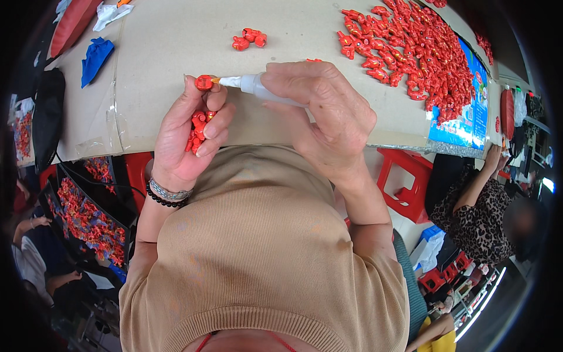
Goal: The recorder is gluing small red plastic components together using a precision applicator bottle.
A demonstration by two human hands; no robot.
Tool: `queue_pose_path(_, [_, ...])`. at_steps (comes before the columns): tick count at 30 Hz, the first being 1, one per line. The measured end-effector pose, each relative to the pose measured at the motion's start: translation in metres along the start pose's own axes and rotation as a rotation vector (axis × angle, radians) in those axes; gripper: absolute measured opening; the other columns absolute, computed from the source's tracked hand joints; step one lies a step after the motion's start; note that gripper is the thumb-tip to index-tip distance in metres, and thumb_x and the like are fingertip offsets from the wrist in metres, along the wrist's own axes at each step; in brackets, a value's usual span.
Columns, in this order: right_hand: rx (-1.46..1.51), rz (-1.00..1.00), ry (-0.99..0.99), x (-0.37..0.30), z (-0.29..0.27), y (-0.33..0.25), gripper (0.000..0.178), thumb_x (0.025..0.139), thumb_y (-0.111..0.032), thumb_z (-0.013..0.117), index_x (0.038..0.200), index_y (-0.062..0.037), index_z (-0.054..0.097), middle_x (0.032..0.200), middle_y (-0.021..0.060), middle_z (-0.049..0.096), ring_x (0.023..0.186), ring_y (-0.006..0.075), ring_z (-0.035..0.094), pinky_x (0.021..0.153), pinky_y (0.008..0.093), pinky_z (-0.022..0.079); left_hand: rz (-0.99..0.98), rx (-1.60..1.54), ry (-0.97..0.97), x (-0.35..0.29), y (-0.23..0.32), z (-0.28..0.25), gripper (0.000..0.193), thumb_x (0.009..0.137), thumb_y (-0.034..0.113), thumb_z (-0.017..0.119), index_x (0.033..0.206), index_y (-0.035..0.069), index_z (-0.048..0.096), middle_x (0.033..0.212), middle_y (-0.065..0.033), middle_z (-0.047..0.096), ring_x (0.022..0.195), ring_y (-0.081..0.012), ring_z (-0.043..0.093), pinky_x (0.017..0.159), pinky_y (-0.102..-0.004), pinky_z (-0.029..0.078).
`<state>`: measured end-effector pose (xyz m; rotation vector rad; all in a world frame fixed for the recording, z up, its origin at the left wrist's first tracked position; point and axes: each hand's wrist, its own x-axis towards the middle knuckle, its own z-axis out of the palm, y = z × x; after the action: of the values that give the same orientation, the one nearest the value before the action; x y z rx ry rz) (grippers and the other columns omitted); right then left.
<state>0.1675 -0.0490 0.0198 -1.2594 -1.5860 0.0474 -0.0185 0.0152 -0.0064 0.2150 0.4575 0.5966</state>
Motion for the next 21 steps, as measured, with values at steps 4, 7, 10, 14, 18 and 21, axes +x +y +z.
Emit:
queue_pose_path(4, [0.008,0.013,0.002,0.0008,0.0012,-0.0014,0.029,0.059,0.007,0.074,0.086,0.0027,0.065,0.084,0.0137,0.068,0.075,0.0247,0.067,0.065,0.0309,0.053,-0.003,0.004,0.025,-0.0007,0.0008,0.0027,0.037,0.1,0.039,0.039,0.101,0.008,0.058,0.076,-0.0024,0.047,0.054,-0.011,0.044,0.036,-0.0211,0.031])
queue_pose_path(7, [-0.001,0.046,-0.072,-0.0005,-0.0035,-0.0039,0.029,0.063,0.008,0.078,0.09,0.0056,0.066,0.095,0.0183,0.068,0.09,0.0244,0.067,0.075,0.0297,0.055,-0.001,0.01,0.018,-0.0006,0.0002,0.0025,0.036,0.1,0.039,0.039,0.101,0.007,0.058,0.075,-0.0022,0.046,0.054,-0.011,0.044,0.036,-0.0211,0.031])
queue_pose_path(10, [-0.015,0.044,-0.076,-0.0011,-0.0036,-0.0039,0.03,0.063,0.009,0.078,0.091,0.0055,0.066,0.095,0.0181,0.068,0.09,0.0243,0.067,0.074,0.0292,0.055,-0.003,0.014,0.011,-0.0005,0.0004,0.0022,0.036,0.1,0.039,0.04,0.101,0.008,0.058,0.075,-0.0019,0.045,0.055,-0.011,0.044,0.036,-0.0211,0.031])
queue_pose_path(14, [-0.011,0.063,-0.07,-0.0023,-0.003,-0.0038,0.03,0.064,0.009,0.078,0.091,0.0053,0.066,0.095,0.018,0.068,0.09,0.0242,0.067,0.073,0.0289,0.055,-0.003,0.016,0.02,-0.0009,0.0004,0.0022,0.036,0.1,0.039,0.041,0.1,0.008,0.058,0.075,-0.0016,0.045,0.055,-0.011,0.044,0.036,-0.021,0.031])
queue_pose_path(18, [-0.008,0.068,-0.075,-0.0023,-0.0036,-0.0034,0.031,0.063,0.009,0.078,0.092,0.0053,0.066,0.095,0.0179,0.068,0.09,0.0242,0.067,0.073,0.0286,0.055,0.005,0.007,0.019,-0.001,0.0,0.0021,0.035,0.1,0.039,0.042,0.102,0.008,0.059,0.075,-0.0015,0.045,0.056,-0.011,0.044,0.036,-0.021,0.031])
queue_pose_path(21, [-0.019,0.061,-0.038,-0.0012,-0.001,-0.0016,0.03,0.06,0.008,0.076,0.088,0.0037,0.066,0.089,0.0157,0.068,0.083,0.024,0.067,0.068,0.0286,0.054,0.011,-0.001,0.03,-0.0005,-0.0002,0.0025,0.035,0.099,0.039,0.043,0.103,0.008,0.059,0.075,-0.0016,0.046,0.056,-0.011,0.044,0.036,-0.0212,0.031])
